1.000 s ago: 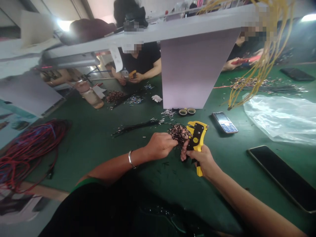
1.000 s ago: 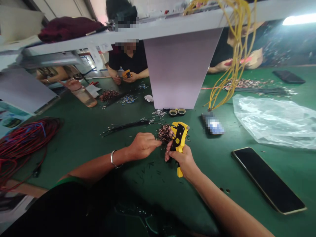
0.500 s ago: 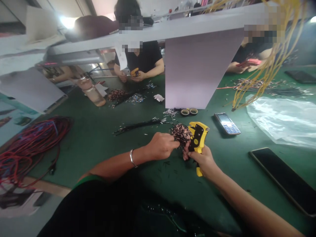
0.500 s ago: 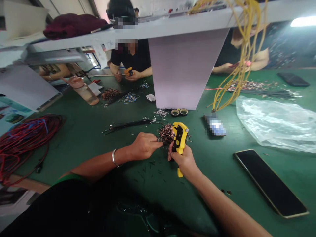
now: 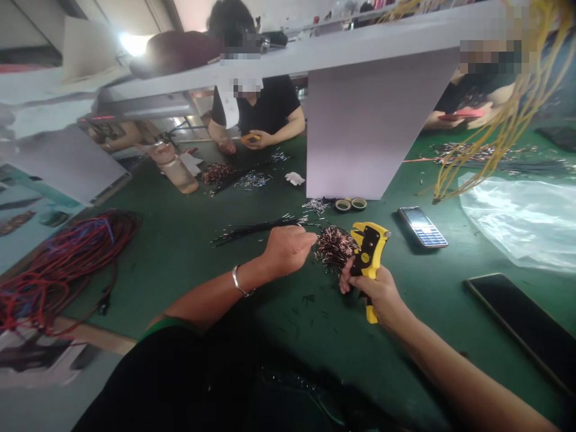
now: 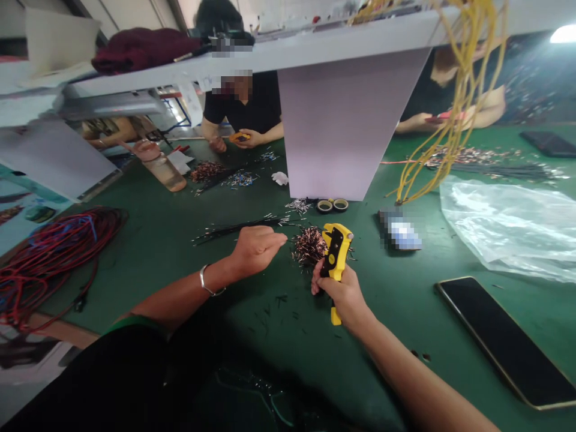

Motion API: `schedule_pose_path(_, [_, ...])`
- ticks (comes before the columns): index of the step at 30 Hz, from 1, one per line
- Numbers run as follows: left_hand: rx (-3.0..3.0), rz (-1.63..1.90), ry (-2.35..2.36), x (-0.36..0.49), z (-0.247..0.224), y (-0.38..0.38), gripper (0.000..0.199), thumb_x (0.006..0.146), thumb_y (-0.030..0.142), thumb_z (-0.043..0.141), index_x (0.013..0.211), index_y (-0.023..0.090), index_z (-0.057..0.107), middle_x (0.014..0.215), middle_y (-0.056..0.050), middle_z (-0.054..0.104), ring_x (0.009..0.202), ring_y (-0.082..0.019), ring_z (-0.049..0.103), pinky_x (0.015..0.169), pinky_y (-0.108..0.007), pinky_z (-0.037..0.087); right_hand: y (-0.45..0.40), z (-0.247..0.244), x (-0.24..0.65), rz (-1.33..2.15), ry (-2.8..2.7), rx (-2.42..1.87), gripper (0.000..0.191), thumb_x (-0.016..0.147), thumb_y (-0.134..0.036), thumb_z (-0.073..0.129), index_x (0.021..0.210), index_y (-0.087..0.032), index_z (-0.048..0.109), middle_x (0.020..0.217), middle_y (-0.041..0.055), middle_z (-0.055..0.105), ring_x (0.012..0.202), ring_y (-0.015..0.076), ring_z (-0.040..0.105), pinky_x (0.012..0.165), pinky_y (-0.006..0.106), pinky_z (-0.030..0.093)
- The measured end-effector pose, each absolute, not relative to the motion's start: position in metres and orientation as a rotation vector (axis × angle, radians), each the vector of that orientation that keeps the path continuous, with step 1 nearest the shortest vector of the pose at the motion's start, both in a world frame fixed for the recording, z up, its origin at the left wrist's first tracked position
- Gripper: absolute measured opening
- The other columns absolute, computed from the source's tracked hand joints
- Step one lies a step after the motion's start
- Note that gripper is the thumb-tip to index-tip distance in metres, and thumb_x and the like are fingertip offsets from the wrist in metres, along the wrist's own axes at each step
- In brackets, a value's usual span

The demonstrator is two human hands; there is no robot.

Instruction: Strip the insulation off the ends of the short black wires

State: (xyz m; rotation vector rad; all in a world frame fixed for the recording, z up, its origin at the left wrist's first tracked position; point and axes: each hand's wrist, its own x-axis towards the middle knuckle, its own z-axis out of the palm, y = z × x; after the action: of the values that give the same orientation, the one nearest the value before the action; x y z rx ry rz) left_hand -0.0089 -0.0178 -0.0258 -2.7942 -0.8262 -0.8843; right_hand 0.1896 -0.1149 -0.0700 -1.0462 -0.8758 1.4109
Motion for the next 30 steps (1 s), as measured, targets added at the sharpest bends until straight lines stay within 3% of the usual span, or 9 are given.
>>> schedule_pose_path(9, [-2.841,-0.988,-1.06,-0.009,-0.03,-0.006,0.026,0.089,0.02,0.053,0.067,0.019,0.067,0.058,0.0,0.058,0.057,-0.011,0.051,0.057,-0.024,0.037,-0.115,-0.066,0.192,1.431,-0.875,-1.096,0.03,0.058,-0.018,0.065,0.087,-0.017,0.059,0.067,-0.0016,0.062,0.055,0.0161,0.058,0.059,0.033,0.047])
schedule_pose_path(22, [-2.73,-1.295,-1.126,-0.009,-0.021,0.0,0.022,0.079,0.009,0.055,0.066,0.018,0.071,0.057,0.002,0.062,0.052,-0.008,0.051,0.051,-0.021,0.035,-0.118,-0.071,0.192,1.526,-0.872,-1.033,0.042,0.055,-0.013,0.064,0.097,-0.018,0.067,0.088,0.0043,0.068,0.082,0.0222,0.063,0.079,0.038,0.048])
schedule_pose_path(25, [-2.758,-1.366,-1.139,-0.01,-0.02,0.002,0.019,0.076,0.01,0.056,0.068,0.017,0.071,0.057,0.002,0.062,0.051,-0.008,0.051,0.051,-0.02,0.036,-0.117,-0.069,0.191,1.527,-0.84,-1.137,0.041,0.055,-0.013,0.067,0.096,-0.018,0.067,0.086,0.0033,0.068,0.079,0.0215,0.064,0.079,0.038,0.048])
schedule_pose_path(30, [-2.744,-1.382,-1.147,-0.007,-0.021,-0.001,0.019,0.076,0.008,0.055,0.065,0.017,0.068,0.055,0.003,0.059,0.051,-0.007,0.049,0.051,-0.021,0.036,-0.119,-0.06,0.193,1.546,-0.85,-1.207,0.052,0.062,-0.02,0.072,0.114,-0.016,0.063,0.086,0.0046,0.071,0.074,0.0209,0.065,0.079,0.04,0.048])
